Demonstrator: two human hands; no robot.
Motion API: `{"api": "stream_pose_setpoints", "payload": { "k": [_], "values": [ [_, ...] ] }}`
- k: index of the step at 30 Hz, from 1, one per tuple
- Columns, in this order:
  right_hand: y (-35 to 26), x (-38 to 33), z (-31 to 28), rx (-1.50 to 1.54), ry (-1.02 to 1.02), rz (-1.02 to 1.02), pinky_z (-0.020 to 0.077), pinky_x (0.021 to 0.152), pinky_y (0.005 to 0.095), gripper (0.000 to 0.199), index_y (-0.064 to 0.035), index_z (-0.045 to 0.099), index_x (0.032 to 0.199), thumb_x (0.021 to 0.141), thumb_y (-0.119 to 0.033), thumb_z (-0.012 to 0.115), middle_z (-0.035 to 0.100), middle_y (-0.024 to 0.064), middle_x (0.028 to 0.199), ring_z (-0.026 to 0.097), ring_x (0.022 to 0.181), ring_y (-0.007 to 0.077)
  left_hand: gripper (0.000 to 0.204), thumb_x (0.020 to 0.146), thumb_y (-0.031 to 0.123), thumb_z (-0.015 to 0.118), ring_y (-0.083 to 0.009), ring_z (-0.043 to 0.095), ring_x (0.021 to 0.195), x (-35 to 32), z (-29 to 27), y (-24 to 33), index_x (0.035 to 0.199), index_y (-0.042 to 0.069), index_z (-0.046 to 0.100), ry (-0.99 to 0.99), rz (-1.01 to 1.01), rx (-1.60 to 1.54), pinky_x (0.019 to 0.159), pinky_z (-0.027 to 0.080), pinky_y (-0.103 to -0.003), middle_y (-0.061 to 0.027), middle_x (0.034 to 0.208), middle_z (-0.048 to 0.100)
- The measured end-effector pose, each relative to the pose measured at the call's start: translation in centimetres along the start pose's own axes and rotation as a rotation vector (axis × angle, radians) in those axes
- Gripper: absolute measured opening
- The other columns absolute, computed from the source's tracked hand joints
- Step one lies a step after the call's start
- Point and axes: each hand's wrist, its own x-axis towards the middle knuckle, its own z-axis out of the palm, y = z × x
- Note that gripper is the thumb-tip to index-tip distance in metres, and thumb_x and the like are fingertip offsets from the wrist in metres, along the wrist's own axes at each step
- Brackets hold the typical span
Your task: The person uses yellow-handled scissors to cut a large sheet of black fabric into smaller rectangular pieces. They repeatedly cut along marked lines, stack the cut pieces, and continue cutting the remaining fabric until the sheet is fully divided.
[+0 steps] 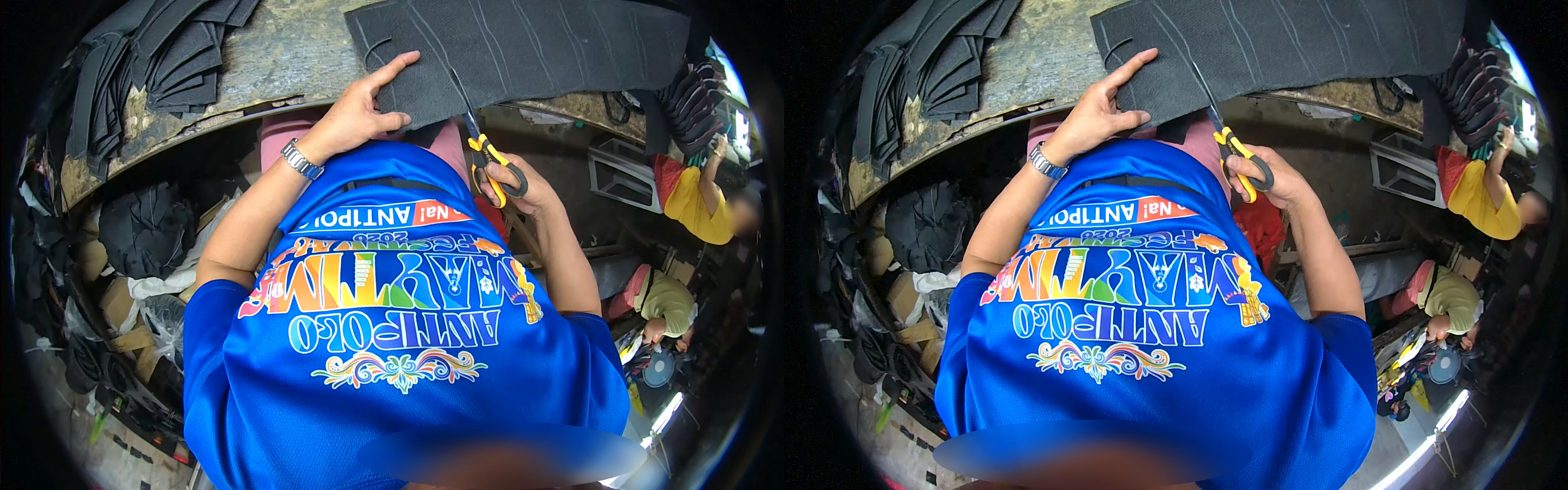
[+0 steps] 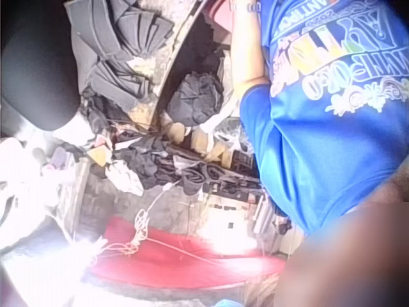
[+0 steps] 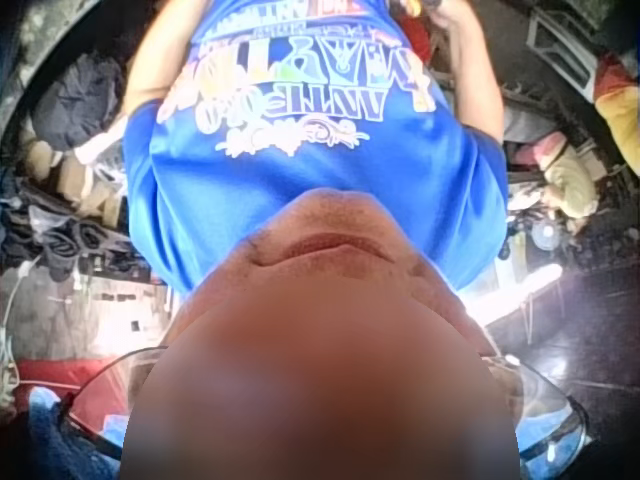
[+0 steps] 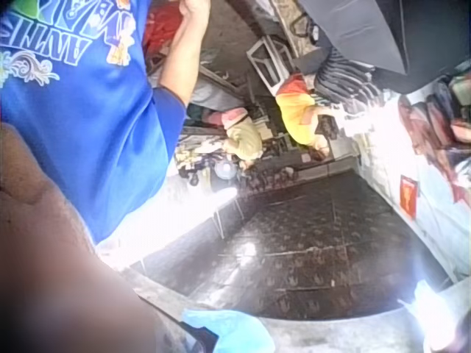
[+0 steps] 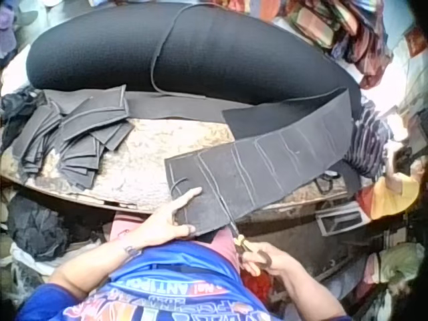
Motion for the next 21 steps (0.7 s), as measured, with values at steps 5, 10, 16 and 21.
{"api": "stream_pose_setpoints", "payload": {
  "k": [5,10,16,21],
  "values": [
    [-1.4,2.1,0.5,0.054,-0.087,-0.105,0.0437,0.054,0.0232,0.041,-0.0051,0.06,0.088,0.088,-0.046,0.067,0.057,0.0037,0.067,0.054,0.059,0.0098,0.086,0.079,-0.012,0.063,-0.014,0.039,0.133,-0.2,-0.5,0.0,0.154,0.01,0.027,-0.025,0.074,-0.027,0.104,0.041,-0.026,-0.0061,0.155,0.031],
    [-1.8,1.7,1.4,0.058,0.058,-0.02,0.037,0.043,0.0184,0.038,-0.0043,0.058,0.089,0.088,-0.04,0.07,0.055,0.0032,0.062,0.046,0.044,0.0068,0.091,0.079,-0.013,0.062,-0.0128,0.038,0.132,-0.6,-0.7,-0.3,0.156,0.011,0.021,0.022,0.138,-0.005,0.101,0.043,-0.026,-0.0077,0.157,0.026],
    [-3.8,2.8,1.2,0.077,-0.061,-0.029,0.0418,0.048,0.0222,0.045,-0.0043,0.06,0.084,0.09,-0.049,0.065,0.058,0.0044,0.064,0.052,0.049,0.0091,0.093,0.079,-0.014,0.062,-0.0129,0.04,0.13,-1.1,-0.6,0.3,0.157,0.012,0.018,-0.058,0.07,-0.103,0.097,0.046,-0.026,-0.007,0.157,0.025],
    [-5.7,3.7,1.6,0.023,-0.012,-0.004,0.0388,0.043,0.0209,0.046,-0.0033,0.061,0.083,0.087,-0.048,0.07,0.056,0.0043,0.06,0.05,0.046,0.009,0.093,0.079,-0.014,0.061,-0.0123,0.046,0.122,-1.1,-1.0,0.5,0.157,0.012,0.017,0.022,0.126,-0.014,0.092,0.049,-0.025,-0.0054,0.156,0.026]
  ]
}}
